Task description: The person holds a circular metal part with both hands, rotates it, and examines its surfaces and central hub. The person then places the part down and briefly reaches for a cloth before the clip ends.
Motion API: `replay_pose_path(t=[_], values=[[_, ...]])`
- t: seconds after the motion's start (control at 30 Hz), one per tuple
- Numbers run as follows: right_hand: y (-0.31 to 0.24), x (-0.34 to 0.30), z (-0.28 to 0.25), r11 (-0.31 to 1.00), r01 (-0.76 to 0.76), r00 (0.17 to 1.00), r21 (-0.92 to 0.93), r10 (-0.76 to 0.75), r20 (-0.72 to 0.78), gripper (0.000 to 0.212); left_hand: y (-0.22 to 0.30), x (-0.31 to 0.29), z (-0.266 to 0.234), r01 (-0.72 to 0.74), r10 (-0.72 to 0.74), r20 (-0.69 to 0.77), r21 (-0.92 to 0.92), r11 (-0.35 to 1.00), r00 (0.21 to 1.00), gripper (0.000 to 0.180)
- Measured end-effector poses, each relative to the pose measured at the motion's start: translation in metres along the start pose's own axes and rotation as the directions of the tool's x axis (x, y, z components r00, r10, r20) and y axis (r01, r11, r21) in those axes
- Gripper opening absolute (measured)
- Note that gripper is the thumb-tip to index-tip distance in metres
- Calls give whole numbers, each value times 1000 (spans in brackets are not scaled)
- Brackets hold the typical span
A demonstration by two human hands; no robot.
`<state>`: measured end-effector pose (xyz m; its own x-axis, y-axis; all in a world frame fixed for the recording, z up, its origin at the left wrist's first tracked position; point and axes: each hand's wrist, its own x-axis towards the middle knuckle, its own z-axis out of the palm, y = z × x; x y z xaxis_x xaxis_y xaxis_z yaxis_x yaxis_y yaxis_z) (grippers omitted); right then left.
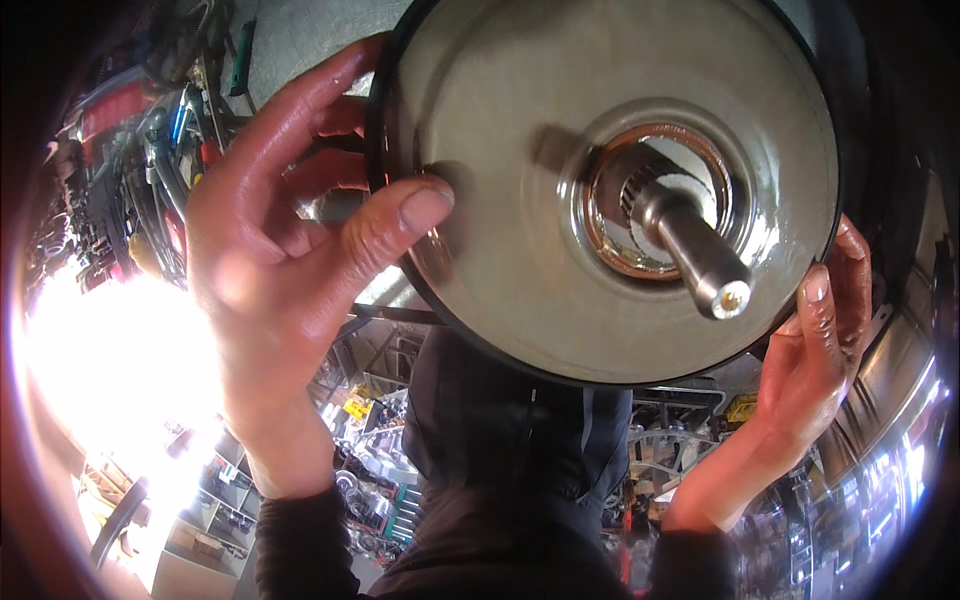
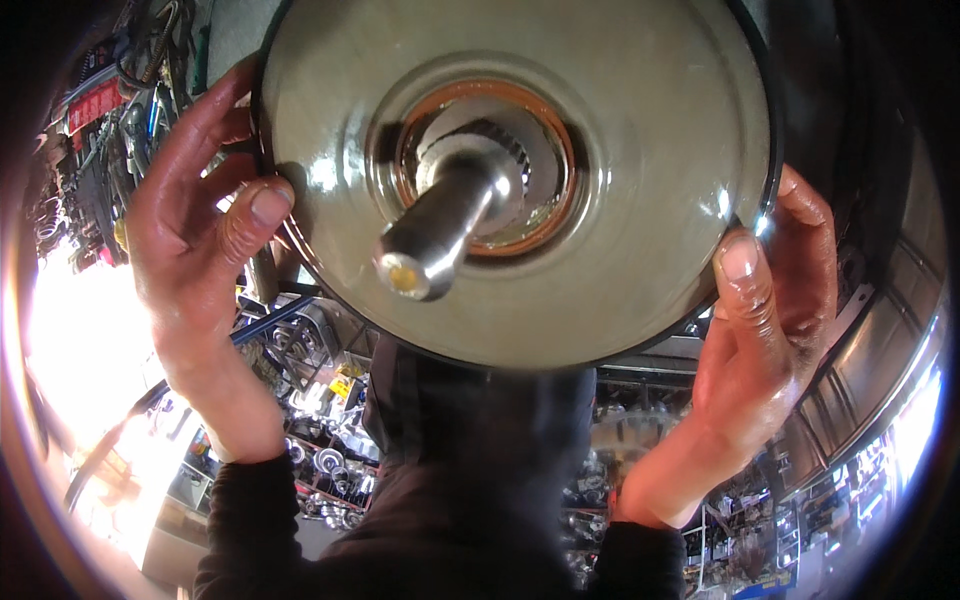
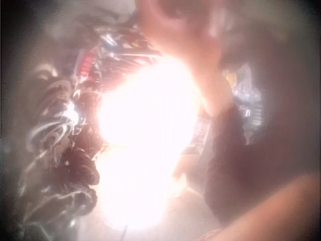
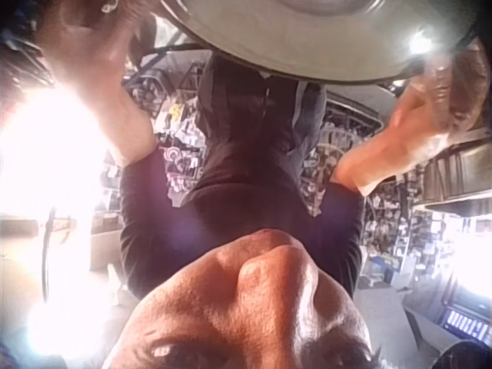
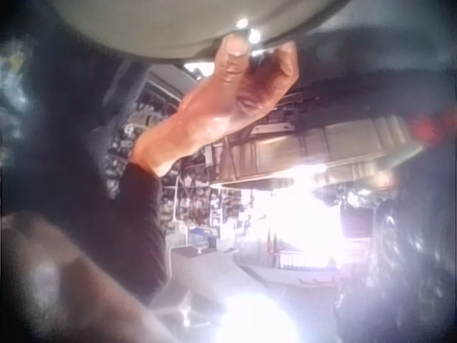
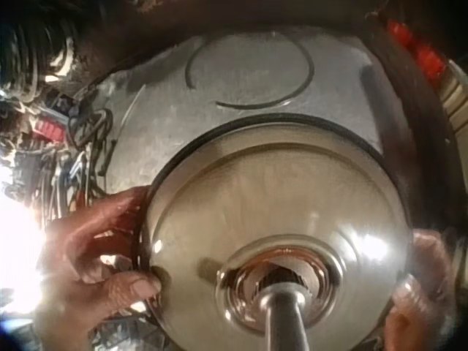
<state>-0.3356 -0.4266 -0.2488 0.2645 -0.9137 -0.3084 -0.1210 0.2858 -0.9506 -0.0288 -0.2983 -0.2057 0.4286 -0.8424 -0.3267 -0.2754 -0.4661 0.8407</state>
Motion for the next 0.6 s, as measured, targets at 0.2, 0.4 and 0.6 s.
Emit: replay_pose_path(t=[0.2, 0.4, 0.6], values=[[1, -1, -2, 1000, 13, 1000, -16, -13, -5, 53, 0, 0, 0, -25, 24, 10, 22, 999, 1000, 75], [-2, -2, 0, 1000, 20, 1000, -22, -20, -10, 52, 0, 0, 0, -40, 40, 4, 24, 999, 999, 74], [-1, -2, 0, 999, 19, 1000, -28, -20, -22, 53, 2, -1, 1, -3, 3, -2, -9, 1000, 1000, 75]])
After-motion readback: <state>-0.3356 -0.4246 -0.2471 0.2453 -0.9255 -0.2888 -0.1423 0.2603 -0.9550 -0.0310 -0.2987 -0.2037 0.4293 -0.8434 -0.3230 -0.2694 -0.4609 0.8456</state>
